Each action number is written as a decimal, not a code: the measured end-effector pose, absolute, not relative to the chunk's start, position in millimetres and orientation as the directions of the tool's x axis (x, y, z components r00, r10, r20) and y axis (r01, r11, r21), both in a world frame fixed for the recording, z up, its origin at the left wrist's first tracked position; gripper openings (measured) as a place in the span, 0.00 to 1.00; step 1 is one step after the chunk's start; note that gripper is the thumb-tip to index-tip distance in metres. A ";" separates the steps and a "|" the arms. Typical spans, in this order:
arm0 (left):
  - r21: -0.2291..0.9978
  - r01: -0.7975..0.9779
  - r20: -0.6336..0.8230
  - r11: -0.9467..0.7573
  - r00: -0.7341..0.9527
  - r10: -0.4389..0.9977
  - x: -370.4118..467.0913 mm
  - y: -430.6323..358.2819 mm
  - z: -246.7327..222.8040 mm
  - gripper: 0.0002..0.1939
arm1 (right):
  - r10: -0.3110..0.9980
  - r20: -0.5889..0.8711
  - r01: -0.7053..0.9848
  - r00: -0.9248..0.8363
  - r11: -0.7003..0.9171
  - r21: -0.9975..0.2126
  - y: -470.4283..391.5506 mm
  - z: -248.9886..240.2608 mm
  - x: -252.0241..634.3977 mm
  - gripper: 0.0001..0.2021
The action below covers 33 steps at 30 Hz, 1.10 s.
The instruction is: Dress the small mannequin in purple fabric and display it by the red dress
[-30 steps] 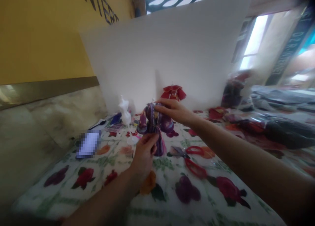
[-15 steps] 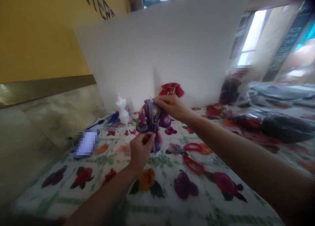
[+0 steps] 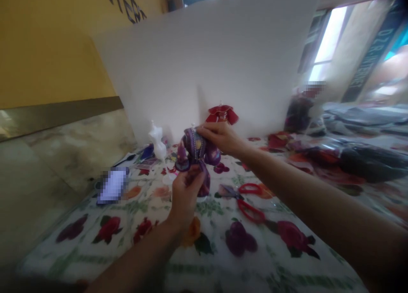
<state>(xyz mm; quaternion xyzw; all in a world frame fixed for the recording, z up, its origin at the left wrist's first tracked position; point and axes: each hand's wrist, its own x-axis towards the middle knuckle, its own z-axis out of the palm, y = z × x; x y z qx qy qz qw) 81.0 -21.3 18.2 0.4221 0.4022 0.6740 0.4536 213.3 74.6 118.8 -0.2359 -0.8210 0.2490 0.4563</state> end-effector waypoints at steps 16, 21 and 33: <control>0.793 -0.580 0.045 -0.187 -0.249 0.967 90.1 -23.6 17.4 0.24 | 0.627 0.618 0.184 -0.473 0.757 -0.627 73.5 120.8 209.4 0.18; 0.810 -0.550 0.080 -0.204 -0.241 0.967 90.5 -23.3 14.3 0.23 | 0.624 0.622 0.178 -0.473 0.759 -0.626 75.2 120.0 208.0 0.19; 0.912 -0.314 0.188 -0.264 -0.253 0.949 76.0 -22.1 0.4 0.21 | 0.627 0.608 0.187 -0.486 0.755 -0.629 76.2 121.6 207.0 0.20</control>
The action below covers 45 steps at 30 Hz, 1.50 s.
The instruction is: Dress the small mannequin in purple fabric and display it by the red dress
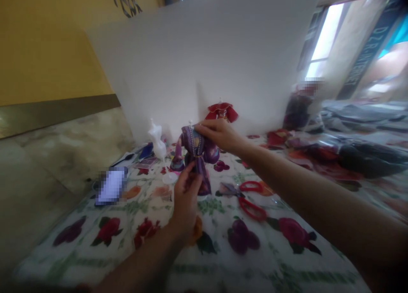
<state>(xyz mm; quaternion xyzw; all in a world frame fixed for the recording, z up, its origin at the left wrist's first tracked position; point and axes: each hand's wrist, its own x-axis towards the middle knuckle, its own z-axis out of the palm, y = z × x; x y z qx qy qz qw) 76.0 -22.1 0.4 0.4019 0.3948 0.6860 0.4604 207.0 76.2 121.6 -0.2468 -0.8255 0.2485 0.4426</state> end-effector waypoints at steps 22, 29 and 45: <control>0.359 0.687 0.915 -0.632 -0.124 0.384 31.4 -3.1 87.2 0.30 | 0.649 0.610 0.083 -0.456 0.713 -0.696 78.5 120.5 212.8 0.21; 0.507 0.635 0.751 -0.583 0.007 0.660 36.7 22.2 100.4 0.24 | 0.701 0.652 0.050 -0.289 0.691 -0.721 71.7 96.0 220.2 0.17; 0.644 0.535 0.680 -0.547 -0.072 0.730 30.0 38.2 97.5 0.17 | 0.875 0.331 -0.022 -0.354 0.346 -0.938 27.1 3.7 203.4 0.14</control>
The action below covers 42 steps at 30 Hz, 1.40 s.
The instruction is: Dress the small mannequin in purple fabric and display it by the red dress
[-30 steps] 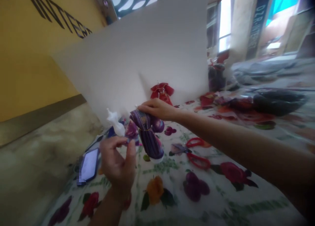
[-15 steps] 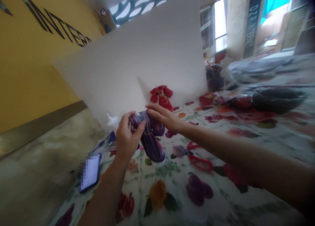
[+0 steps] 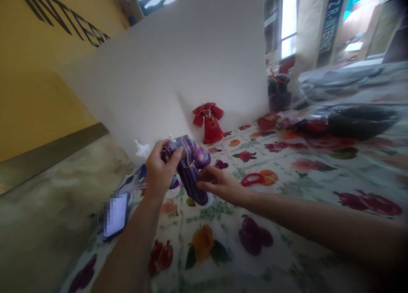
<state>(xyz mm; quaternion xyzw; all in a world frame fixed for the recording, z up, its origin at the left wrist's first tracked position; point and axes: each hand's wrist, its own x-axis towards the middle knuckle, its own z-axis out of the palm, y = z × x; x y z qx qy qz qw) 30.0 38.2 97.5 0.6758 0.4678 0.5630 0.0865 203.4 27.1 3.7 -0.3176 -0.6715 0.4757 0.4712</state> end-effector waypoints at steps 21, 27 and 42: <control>0.644 0.499 0.697 -0.580 -0.073 0.713 29.0 39.7 95.8 0.16 | 0.935 0.136 -0.329 -0.329 0.021 -0.944 48.4 25.1 224.1 0.10; 0.659 0.485 0.689 -0.575 -0.083 0.720 31.5 38.5 95.9 0.14 | 0.909 0.318 -0.156 -0.269 0.285 -0.946 45.5 25.6 226.2 0.08; 0.625 0.510 0.710 -0.591 -0.057 0.702 30.6 40.9 94.9 0.14 | 0.723 0.093 -0.370 -0.685 -0.235 -0.899 41.1 15.2 222.7 0.10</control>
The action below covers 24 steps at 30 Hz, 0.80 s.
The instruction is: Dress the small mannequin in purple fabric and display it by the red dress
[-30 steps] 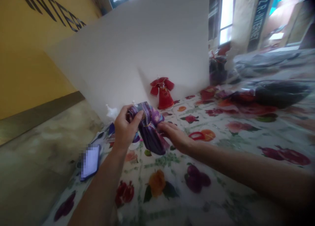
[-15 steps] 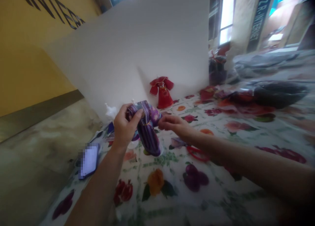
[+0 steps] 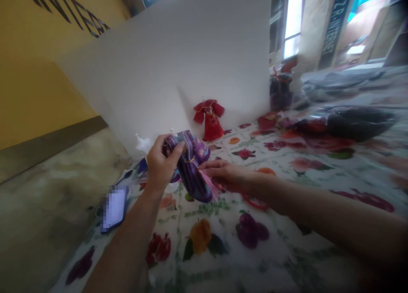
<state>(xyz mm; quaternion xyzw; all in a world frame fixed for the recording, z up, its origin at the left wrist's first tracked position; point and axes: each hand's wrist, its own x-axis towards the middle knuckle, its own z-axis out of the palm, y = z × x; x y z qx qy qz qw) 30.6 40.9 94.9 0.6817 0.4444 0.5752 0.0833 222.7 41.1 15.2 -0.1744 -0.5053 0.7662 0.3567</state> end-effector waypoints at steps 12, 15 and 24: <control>0.624 0.510 0.710 -0.592 -0.053 0.703 30.0 40.3 95.6 0.15 | 0.818 0.170 -0.398 -0.550 -0.078 -0.914 42.9 25.6 207.0 0.12; 0.619 0.517 0.711 -0.591 -0.049 0.702 28.6 41.2 94.7 0.16 | 0.841 0.172 -0.396 -0.513 -0.054 -0.917 42.6 28.3 204.2 0.14; 0.612 0.531 0.712 -0.586 -0.047 0.701 28.2 40.4 95.5 0.16 | 0.870 0.172 -0.369 -0.462 -0.012 -0.929 49.5 23.1 204.6 0.14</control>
